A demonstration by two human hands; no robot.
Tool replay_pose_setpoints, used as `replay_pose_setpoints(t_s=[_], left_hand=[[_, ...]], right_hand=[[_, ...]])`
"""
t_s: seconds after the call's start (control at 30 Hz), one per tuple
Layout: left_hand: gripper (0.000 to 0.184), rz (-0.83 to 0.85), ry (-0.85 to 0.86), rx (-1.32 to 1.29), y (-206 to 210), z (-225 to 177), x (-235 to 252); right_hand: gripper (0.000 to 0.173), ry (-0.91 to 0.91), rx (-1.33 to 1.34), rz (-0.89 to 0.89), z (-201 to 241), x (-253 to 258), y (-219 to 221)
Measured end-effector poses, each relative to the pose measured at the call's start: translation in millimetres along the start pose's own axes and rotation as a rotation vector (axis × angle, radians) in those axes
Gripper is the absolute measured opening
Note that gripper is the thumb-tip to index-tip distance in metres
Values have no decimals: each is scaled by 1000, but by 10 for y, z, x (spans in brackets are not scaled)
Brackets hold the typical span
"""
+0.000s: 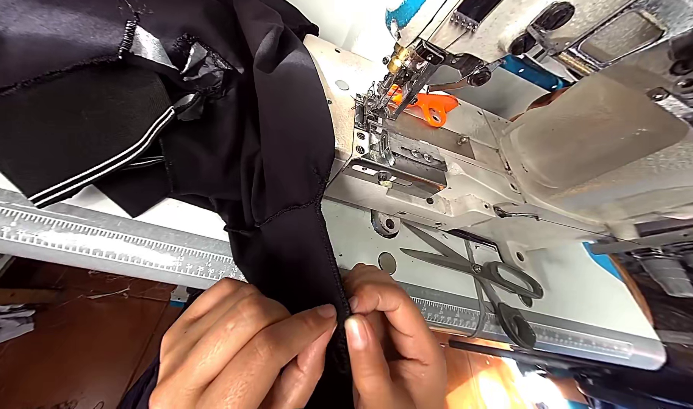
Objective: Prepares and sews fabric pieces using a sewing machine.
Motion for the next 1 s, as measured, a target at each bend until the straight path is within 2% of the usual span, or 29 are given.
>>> replay_pose_setpoints(t_s=[0.1, 0.2, 0.27, 0.3, 0.37, 0.43, 0.53, 0.63, 0.73, 0.8, 0.87, 1.0], left_hand=[[10, 12, -2, -9, -26, 12, 10], [9, 28, 11, -18, -19, -2, -8], [10, 43, 32, 33, -12, -20, -15], [10, 44, 39, 81, -18, -21, -16], [10, 86, -16, 188, -13, 45, -15], [16, 107, -87, 220, -7, 160, -34], [12, 66, -102, 160, -65, 196, -38], [11, 46, -73, 170, -250, 151, -43], [15, 44, -55, 204, -479, 88, -17], [12, 43, -39, 121, -585, 59, 21], [14, -33, -125, -73, -645, 121, 10], [23, -211, -609, -754, -506, 372, -159]], right_hand=[[25, -58, -57, 70, -63, -33, -22], [43, -120, -367, 1, -131, -63, 23], [30, -173, -470, -87, -116, -51, 12], [21, -209, -458, -140, -90, -42, -28], [13, -263, -386, -191, -36, -28, -100], [11, -280, -307, -203, -3, -40, -110], [14, -281, -225, -233, 0, -69, -124], [18, -282, -267, -276, 47, -90, -149], [14, -293, -323, -263, 55, -135, -103], [12, -291, -364, -249, 21, -190, -70], [9, -275, -424, -236, -49, -245, -54], [9, -197, -433, -282, -262, -299, -188]])
Point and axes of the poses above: each hand's wrist, its own x-axis towards the middle knuckle, its own y-axis out of the palm, z = x × y, the point moved 9 cm from there along x, towards the middle knuckle
